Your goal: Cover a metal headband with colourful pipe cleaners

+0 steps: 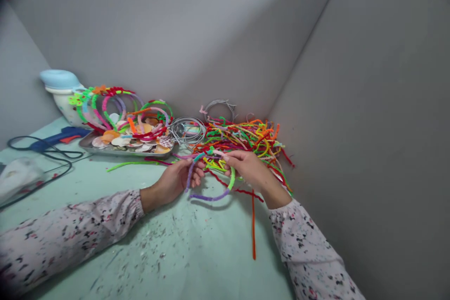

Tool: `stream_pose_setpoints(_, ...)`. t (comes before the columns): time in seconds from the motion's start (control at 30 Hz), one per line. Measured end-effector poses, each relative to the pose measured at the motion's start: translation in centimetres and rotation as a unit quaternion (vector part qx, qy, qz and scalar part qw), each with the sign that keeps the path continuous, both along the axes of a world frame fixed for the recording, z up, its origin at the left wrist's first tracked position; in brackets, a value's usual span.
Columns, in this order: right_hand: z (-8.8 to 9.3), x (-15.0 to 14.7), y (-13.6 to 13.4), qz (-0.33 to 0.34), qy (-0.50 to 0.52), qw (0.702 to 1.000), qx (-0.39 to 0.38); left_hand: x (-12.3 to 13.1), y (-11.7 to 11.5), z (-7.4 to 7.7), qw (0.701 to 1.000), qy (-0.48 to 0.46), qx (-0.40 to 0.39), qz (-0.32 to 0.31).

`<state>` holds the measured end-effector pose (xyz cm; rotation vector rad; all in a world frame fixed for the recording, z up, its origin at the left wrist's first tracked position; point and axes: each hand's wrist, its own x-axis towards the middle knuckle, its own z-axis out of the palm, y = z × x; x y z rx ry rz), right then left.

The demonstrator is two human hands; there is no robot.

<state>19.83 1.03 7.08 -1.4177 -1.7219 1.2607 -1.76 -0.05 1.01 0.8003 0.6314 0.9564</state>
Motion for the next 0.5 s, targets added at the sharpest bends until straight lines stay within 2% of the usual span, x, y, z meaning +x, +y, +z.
stream_pose_setpoints(0.07, 0.1, 0.2, 0.1, -0.016, 0.007, 1.000, 0.003, 0.0, -0.2, -0.1, 0.999, 0.003, 0.030, -0.011)
stream_pose_setpoints(0.17, 0.0, 0.7, 0.0, -0.036, 0.024, 0.999, 0.010, 0.1, -0.4, -0.1, 0.998, 0.032, 0.052, 0.014)
stream_pose_setpoints(0.27, -0.7, 1.2, -0.3, -0.044, 0.030, 0.999, -0.012, 0.0, -0.3, 0.0, 0.999, 0.029, 0.037, 0.026)
stream_pose_setpoints(0.4, -1.4, 1.5, -1.2, -0.010, 0.014, 0.998, -0.054, -0.1, -0.3, 0.0, 0.999, 0.012, 0.019, 0.031)
stream_pose_setpoints(0.5, -1.5, 1.5, -1.8, -0.025, -0.019, 0.996, -0.080, -0.1, -0.4, 0.0, 0.999, 0.013, 0.013, 0.029)
